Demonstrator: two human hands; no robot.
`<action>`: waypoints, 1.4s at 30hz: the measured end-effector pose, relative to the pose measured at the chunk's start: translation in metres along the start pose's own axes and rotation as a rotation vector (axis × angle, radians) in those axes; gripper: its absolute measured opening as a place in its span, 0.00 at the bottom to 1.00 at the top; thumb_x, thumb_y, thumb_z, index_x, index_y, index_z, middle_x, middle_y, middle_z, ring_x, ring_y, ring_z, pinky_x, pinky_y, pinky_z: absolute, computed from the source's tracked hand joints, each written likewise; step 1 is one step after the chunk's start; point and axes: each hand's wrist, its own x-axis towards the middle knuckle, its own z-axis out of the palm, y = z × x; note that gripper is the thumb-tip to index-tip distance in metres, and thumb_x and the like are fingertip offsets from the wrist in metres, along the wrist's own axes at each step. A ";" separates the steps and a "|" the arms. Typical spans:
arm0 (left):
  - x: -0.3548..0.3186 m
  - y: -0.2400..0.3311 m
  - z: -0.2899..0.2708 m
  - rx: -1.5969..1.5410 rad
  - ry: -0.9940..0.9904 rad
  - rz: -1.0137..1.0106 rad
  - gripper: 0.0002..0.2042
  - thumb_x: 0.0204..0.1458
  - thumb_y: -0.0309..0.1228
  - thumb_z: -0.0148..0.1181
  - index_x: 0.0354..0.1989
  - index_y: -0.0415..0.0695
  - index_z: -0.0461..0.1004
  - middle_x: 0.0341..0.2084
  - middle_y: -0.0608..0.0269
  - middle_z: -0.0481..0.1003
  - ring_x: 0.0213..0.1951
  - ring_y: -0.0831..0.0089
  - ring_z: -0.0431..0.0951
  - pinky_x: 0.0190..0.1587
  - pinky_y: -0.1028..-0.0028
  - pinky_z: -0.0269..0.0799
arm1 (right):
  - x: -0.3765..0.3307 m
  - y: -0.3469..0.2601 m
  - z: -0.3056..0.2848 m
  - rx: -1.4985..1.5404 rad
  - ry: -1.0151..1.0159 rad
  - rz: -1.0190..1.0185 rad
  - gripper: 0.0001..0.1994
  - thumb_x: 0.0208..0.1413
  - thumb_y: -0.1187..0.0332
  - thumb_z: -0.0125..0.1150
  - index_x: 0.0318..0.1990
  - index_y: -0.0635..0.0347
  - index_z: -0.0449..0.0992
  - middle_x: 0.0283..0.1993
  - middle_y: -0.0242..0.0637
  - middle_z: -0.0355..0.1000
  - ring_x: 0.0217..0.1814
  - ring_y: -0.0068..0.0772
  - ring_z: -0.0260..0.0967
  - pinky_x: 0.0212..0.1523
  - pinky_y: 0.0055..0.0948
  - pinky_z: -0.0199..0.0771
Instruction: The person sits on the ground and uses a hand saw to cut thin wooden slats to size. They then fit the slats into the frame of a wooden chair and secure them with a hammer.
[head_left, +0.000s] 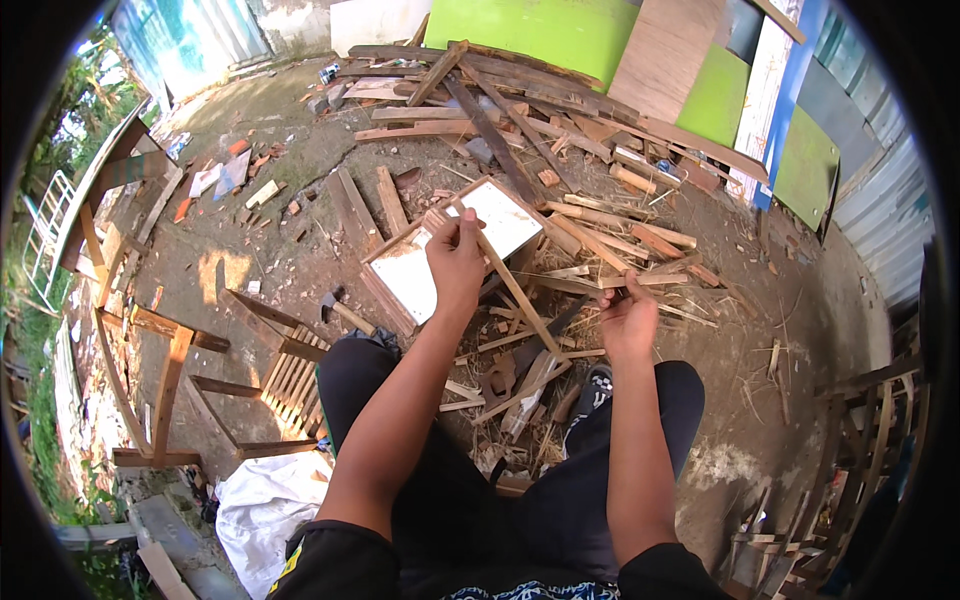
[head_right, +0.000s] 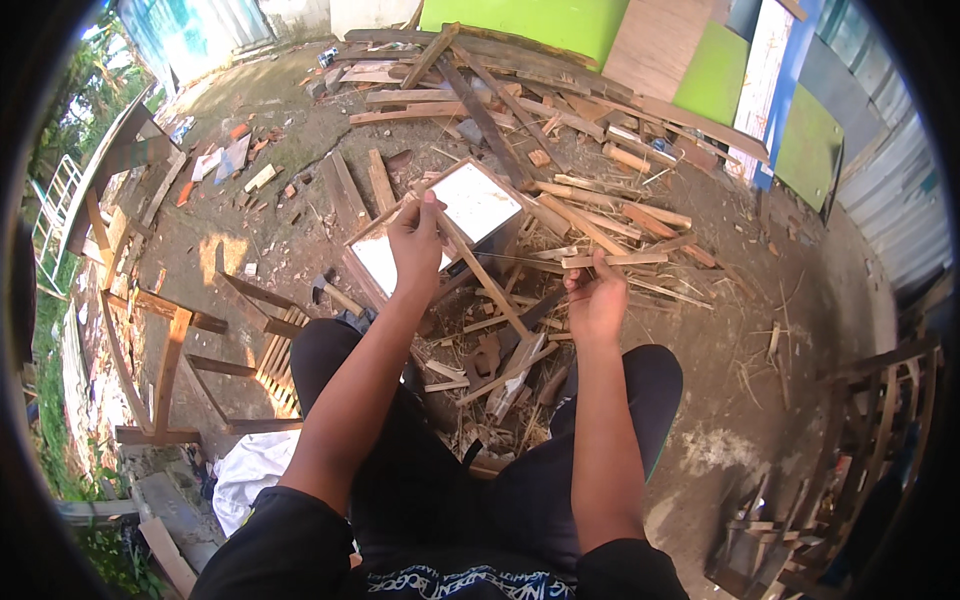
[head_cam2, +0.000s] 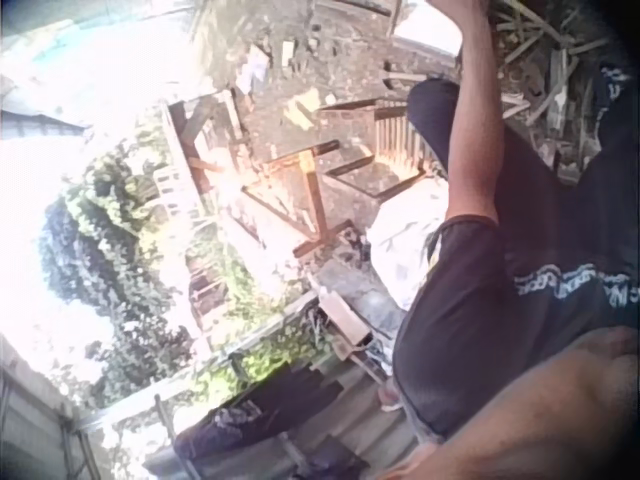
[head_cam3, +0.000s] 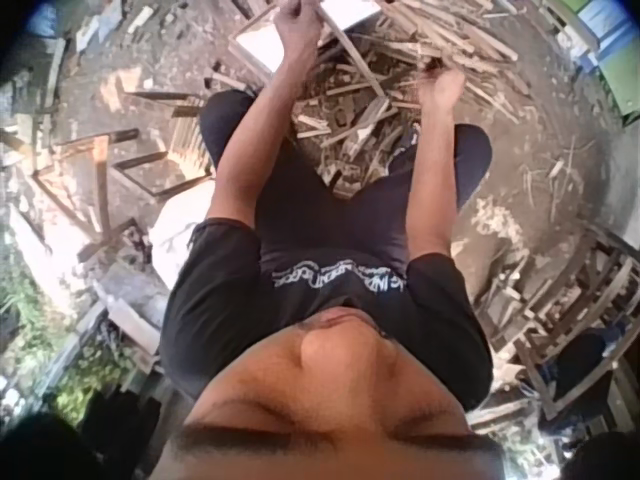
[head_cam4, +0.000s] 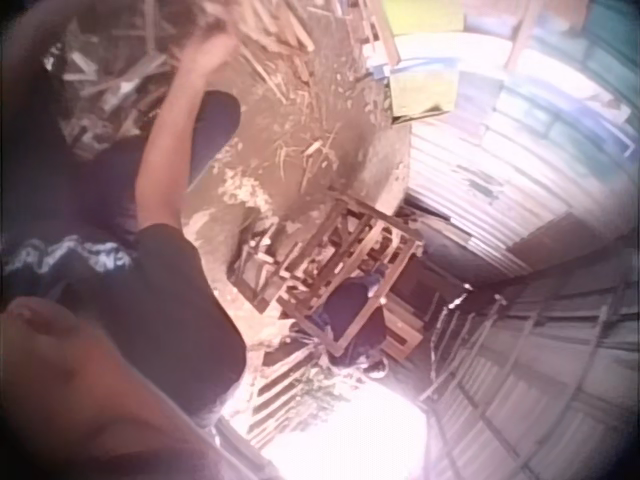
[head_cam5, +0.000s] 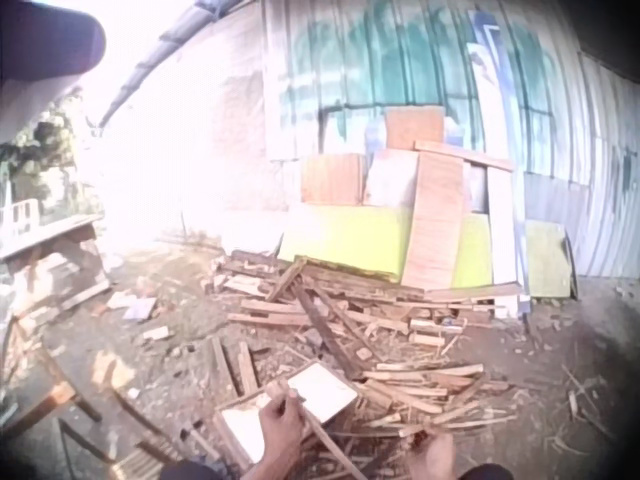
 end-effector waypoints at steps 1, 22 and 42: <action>0.005 -0.002 -0.004 -0.137 0.077 -0.064 0.22 0.72 0.46 0.55 0.35 0.38 0.78 0.21 0.68 0.70 0.23 0.81 0.66 0.25 0.73 0.60 | -0.001 -0.003 -0.002 0.011 0.026 -0.033 0.06 0.73 0.69 0.55 0.45 0.62 0.72 0.34 0.35 0.71 0.32 0.30 0.66 0.33 0.31 0.67; 0.029 0.041 -0.031 -0.905 0.073 -0.189 0.21 0.76 0.51 0.39 0.36 0.49 0.66 0.25 0.69 0.58 0.25 0.75 0.58 0.27 0.70 0.61 | -0.046 0.018 0.002 -0.824 -0.651 0.335 0.19 0.71 0.61 0.62 0.62 0.63 0.79 0.49 0.40 0.81 0.42 0.31 0.82 0.43 0.31 0.84; 0.010 0.088 -0.109 0.392 0.129 0.213 0.16 0.71 0.37 0.58 0.43 0.35 0.84 0.21 0.63 0.77 0.25 0.77 0.79 0.29 0.74 0.73 | 0.018 0.206 -0.150 -0.515 0.336 0.392 0.12 0.72 0.63 0.54 0.46 0.63 0.78 0.34 0.40 0.78 0.27 0.36 0.77 0.25 0.33 0.76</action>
